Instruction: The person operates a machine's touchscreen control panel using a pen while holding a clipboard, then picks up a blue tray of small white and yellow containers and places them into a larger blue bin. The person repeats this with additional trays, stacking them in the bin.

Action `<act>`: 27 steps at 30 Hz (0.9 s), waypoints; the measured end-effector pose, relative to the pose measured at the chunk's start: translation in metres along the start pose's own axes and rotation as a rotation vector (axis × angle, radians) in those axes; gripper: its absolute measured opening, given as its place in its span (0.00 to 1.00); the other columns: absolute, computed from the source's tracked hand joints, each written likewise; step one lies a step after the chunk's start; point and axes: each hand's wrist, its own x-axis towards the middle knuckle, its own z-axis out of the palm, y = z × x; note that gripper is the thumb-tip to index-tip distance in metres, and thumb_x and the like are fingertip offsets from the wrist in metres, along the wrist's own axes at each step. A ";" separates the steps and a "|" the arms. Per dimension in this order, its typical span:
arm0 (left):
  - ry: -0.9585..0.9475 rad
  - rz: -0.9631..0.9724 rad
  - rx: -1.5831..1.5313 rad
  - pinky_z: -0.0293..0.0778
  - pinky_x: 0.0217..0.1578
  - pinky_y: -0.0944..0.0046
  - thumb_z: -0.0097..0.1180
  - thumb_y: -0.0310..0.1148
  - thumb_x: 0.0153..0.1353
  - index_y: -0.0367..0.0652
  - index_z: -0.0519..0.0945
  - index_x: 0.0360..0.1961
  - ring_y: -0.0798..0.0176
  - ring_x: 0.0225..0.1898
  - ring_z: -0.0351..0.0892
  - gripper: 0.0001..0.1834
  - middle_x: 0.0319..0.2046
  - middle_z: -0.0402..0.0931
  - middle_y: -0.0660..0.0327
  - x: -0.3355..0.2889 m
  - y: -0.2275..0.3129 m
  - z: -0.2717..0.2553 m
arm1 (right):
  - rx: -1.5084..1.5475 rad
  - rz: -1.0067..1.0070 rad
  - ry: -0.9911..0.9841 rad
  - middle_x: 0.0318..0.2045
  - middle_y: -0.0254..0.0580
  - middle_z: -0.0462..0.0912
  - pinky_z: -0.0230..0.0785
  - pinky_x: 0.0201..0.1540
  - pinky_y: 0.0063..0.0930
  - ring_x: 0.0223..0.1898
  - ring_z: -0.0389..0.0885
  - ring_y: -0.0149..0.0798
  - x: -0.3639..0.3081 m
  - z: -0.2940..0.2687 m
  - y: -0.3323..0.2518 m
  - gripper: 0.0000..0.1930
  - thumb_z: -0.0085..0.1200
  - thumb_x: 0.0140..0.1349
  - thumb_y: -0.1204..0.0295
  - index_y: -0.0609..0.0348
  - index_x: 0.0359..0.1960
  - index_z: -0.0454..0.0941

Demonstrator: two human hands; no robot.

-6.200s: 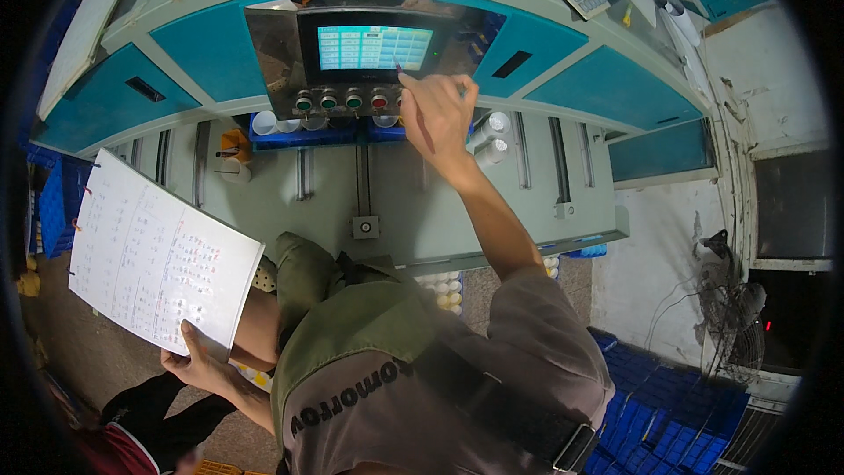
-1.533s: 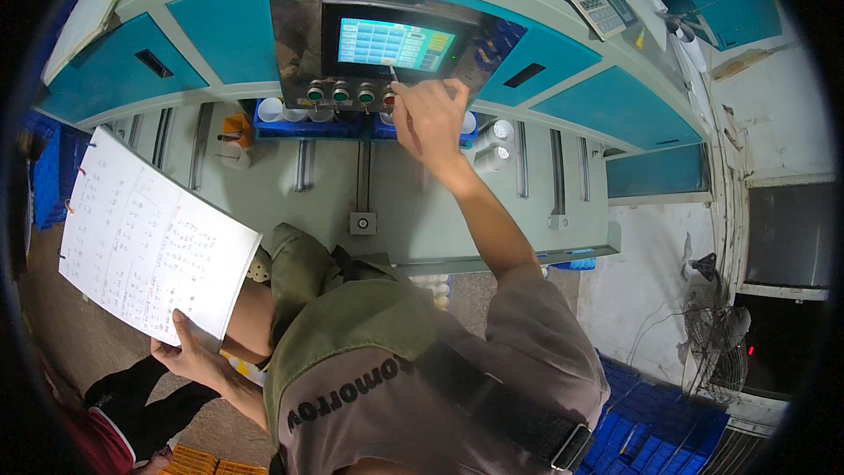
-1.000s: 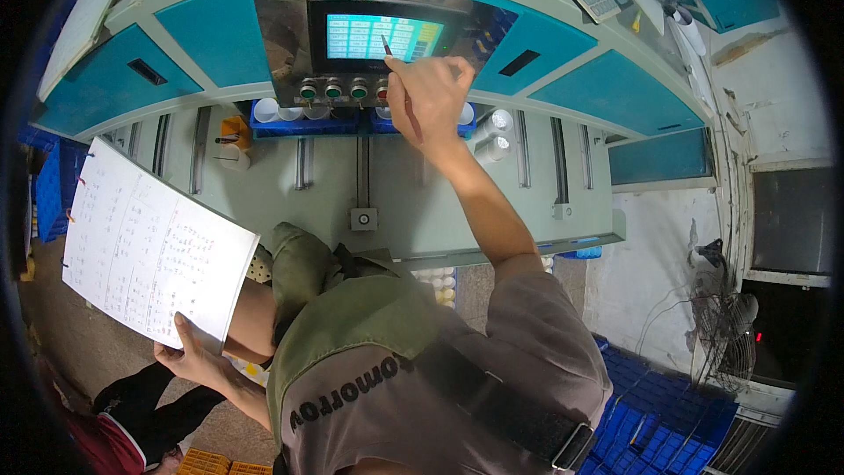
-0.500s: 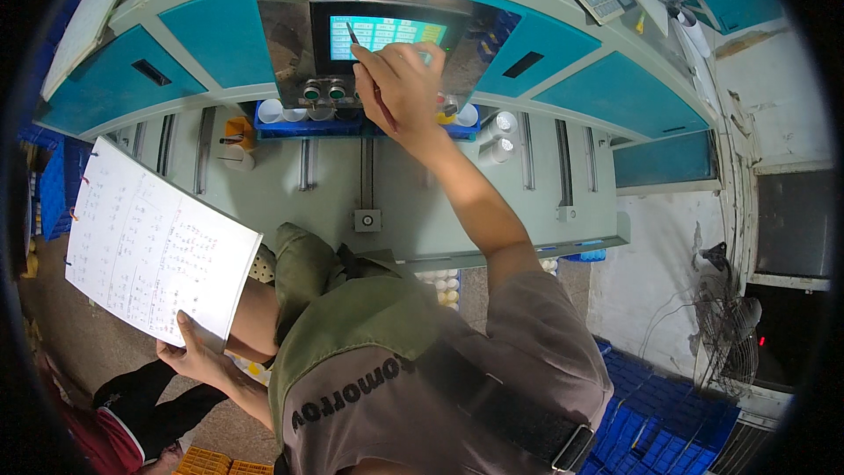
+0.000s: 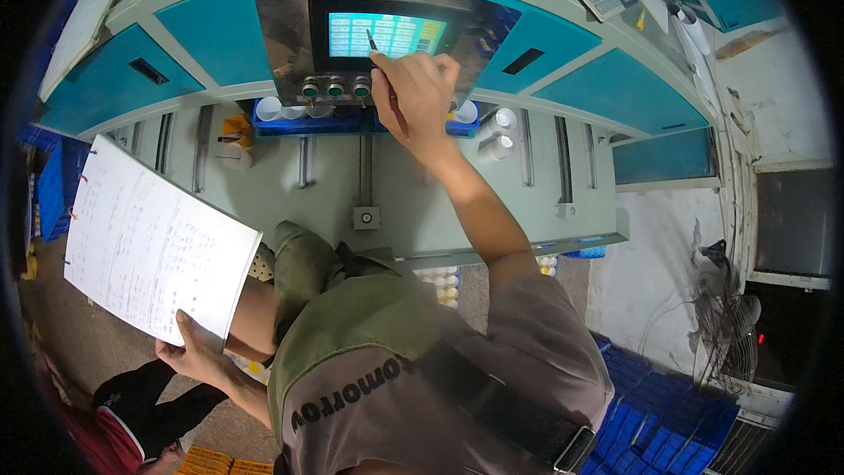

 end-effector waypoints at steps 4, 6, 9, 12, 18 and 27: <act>-0.019 0.022 -0.043 0.78 0.48 0.64 0.69 0.30 0.58 0.32 0.67 0.49 0.58 0.47 0.77 0.25 0.46 0.73 0.47 0.002 0.004 0.003 | 0.055 0.000 -0.040 0.24 0.29 0.75 0.52 0.42 0.34 0.30 0.74 0.32 0.002 0.005 -0.012 0.13 0.61 0.54 0.78 0.53 0.42 0.84; 0.002 -0.041 -0.044 0.78 0.48 0.64 0.69 0.30 0.58 0.31 0.67 0.49 0.58 0.46 0.77 0.26 0.45 0.73 0.46 0.000 0.008 0.006 | 0.046 0.002 -0.093 0.25 0.29 0.77 0.53 0.43 0.36 0.32 0.74 0.33 0.005 0.011 -0.014 0.11 0.62 0.57 0.73 0.52 0.42 0.83; 0.042 -0.054 0.177 0.76 0.48 0.65 0.70 0.31 0.58 0.32 0.70 0.48 0.60 0.46 0.77 0.24 0.44 0.75 0.52 -0.005 0.013 0.004 | -0.045 -0.108 -0.056 0.20 0.31 0.72 0.52 0.35 0.35 0.25 0.70 0.32 0.010 0.017 -0.011 0.11 0.61 0.56 0.76 0.52 0.42 0.84; 0.026 0.019 0.155 0.75 0.44 0.65 0.67 0.25 0.58 0.34 0.68 0.49 0.63 0.44 0.75 0.23 0.43 0.73 0.55 -0.010 0.015 0.003 | -0.086 -0.252 0.016 0.16 0.38 0.73 0.53 0.21 0.30 0.16 0.66 0.32 0.014 0.019 -0.008 0.08 0.63 0.57 0.77 0.56 0.40 0.85; 0.019 0.053 -0.139 0.72 0.44 0.67 0.70 0.27 0.55 0.36 0.69 0.48 0.68 0.42 0.74 0.24 0.40 0.74 0.58 -0.009 0.013 0.008 | 0.062 -0.148 -0.081 0.27 0.36 0.84 0.55 0.40 0.34 0.29 0.76 0.28 0.004 0.019 -0.015 0.08 0.58 0.64 0.72 0.58 0.42 0.86; 0.020 -0.035 -0.394 0.69 0.42 0.68 0.47 0.20 0.57 0.36 0.71 0.45 0.70 0.39 0.71 0.13 0.39 0.75 0.59 -0.008 0.011 0.006 | 0.050 -0.101 -0.144 0.30 0.37 0.84 0.53 0.45 0.38 0.34 0.76 0.30 -0.009 0.023 -0.007 0.11 0.55 0.67 0.68 0.57 0.45 0.86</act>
